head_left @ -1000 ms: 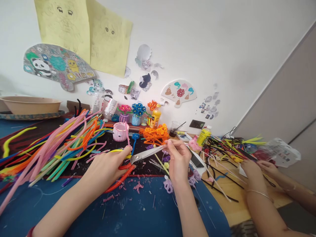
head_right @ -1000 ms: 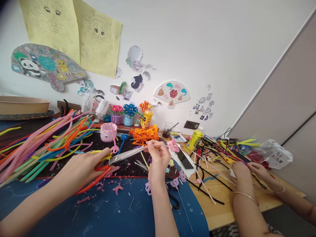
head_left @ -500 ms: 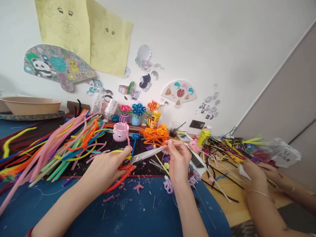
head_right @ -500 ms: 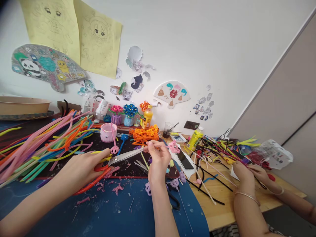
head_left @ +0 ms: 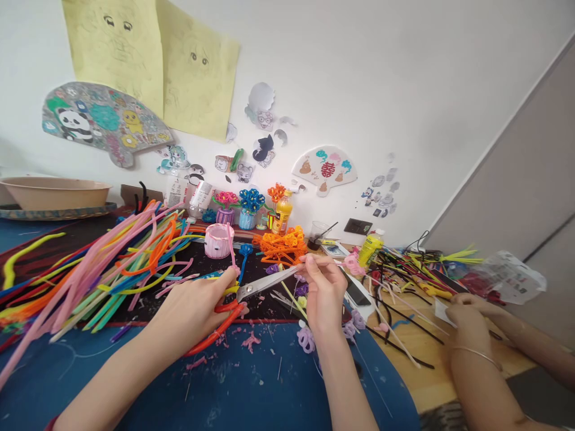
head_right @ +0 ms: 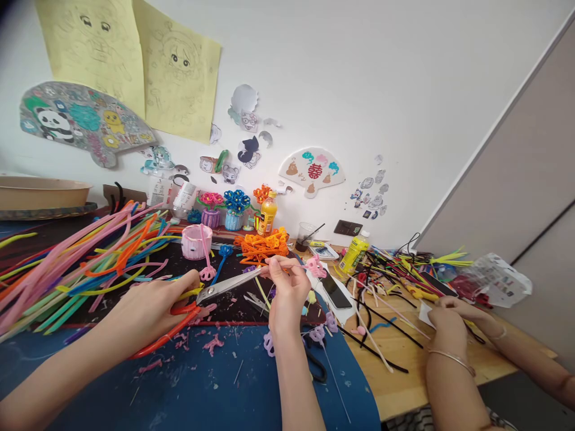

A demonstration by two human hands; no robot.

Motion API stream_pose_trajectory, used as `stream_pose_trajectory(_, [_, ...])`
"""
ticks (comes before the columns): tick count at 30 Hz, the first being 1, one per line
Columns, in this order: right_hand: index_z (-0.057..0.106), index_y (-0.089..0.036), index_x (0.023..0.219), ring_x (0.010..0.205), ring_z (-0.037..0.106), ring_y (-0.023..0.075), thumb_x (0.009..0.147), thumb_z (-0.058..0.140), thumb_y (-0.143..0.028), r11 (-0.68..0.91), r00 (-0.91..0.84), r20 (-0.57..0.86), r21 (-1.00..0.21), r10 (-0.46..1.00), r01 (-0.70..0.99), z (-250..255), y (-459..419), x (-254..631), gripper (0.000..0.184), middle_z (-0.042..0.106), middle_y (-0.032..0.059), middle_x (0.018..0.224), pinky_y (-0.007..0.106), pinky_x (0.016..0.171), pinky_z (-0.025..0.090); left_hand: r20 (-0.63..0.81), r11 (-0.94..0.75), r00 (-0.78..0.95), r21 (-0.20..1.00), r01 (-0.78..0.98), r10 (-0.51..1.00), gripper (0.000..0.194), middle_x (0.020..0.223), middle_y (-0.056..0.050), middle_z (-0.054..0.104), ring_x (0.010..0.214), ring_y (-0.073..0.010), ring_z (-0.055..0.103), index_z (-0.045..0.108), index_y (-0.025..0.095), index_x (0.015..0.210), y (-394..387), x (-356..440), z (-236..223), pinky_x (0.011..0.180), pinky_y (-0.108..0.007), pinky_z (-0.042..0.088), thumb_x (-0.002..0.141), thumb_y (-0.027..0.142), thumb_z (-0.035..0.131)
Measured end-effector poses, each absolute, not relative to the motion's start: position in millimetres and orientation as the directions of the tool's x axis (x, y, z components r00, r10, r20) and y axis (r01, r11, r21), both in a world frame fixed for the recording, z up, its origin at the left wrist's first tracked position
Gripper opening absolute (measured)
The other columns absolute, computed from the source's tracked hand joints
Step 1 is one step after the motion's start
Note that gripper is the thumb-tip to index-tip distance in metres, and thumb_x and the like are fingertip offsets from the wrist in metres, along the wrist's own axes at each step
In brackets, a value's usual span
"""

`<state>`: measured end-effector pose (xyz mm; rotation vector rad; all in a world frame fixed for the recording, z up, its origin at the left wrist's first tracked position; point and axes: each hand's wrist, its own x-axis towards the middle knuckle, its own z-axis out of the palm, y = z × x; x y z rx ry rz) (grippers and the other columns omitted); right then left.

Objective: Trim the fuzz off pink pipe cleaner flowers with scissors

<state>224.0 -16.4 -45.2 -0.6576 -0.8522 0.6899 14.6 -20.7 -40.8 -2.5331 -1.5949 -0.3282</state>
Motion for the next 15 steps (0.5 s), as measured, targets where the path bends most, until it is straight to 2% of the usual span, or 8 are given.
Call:
stream_pose_trajectory(6, [0.06, -0.017, 0.063, 0.06, 0.062, 0.0139, 0.068, 0.076, -0.027, 0.615, 0.487, 0.46, -0.757, 0.742, -0.222, -44.7, -17.5, 224.0, 0.02, 0.066, 0.0001, 0.075, 0.03, 0.06, 0.051, 0.274, -0.442, 0.409, 0.069, 0.894, 0.871, 0.034, 0.076, -0.004, 0.071, 0.07, -0.0274, 0.068, 0.053, 0.025, 0.105, -20.5, 14.3, -41.6, 0.05, -0.027, 0.034, 0.087, 0.052, 0.042])
stream_pose_trajectory(15, [0.059, -0.017, 0.062, 0.06, 0.062, 0.013, 0.068, 0.076, -0.026, 0.619, 0.485, 0.46, -0.748, 0.744, -0.241, -44.2, -17.2, 223.8, 0.021, 0.065, -0.0008, 0.073, 0.028, 0.06, 0.05, 0.273, -0.464, 0.448, -0.006, 0.886, 0.851, 0.036, 0.079, -0.006, 0.071, 0.072, -0.0288, 0.068, 0.05, 0.025, 0.118, -18.7, 12.1, -42.5, 0.051, -0.028, 0.033, 0.089, 0.045, 0.042])
